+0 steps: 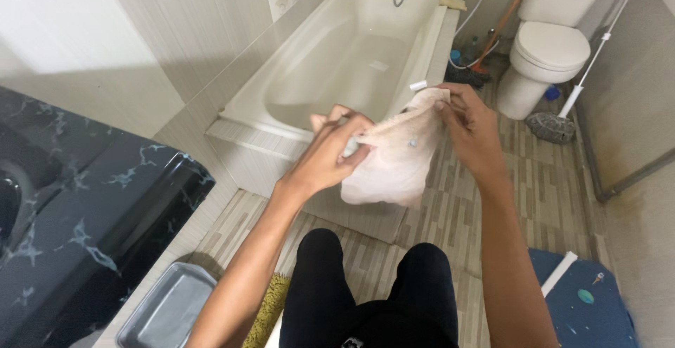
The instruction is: The person kneels on the bathroom floor and wipes the rim and edges of a white bathtub using a beige cloth. They repeatedly fold the cloth to expose clean sections and continue wiping the surface. Finally, they hang the cloth on a wall-mounted towel rack.
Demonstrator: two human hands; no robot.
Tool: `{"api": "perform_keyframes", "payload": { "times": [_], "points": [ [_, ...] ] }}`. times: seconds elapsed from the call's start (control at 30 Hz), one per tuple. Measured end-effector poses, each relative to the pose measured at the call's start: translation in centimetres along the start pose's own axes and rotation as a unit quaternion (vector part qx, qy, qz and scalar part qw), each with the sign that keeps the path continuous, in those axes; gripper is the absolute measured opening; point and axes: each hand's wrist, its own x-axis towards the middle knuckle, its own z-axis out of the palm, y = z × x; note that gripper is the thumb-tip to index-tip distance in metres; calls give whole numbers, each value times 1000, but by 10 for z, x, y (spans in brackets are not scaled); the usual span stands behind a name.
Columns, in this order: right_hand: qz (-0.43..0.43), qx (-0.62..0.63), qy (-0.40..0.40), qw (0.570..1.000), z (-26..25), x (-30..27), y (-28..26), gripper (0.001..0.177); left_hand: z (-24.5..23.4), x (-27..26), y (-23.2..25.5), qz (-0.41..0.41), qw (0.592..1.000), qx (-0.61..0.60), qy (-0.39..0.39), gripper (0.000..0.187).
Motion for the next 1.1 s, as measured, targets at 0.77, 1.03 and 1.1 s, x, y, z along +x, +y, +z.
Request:
{"api": "perform_keyframes", "payload": {
  "times": [0.77, 1.03, 1.1],
  "points": [
    [9, -56, -48, 997, 21, -9, 1, 21, -4, -1, 24, -49, 994, 19, -92, 41],
    [42, -57, -8, 997, 28, -10, 15, 29, -8, 2, 17, -32, 991, 110, 72, 42],
    [40, -63, 0, 997, 28, -13, 22, 31, -7, 2, 17, -32, 986, 124, 111, 44]
  ]
}}
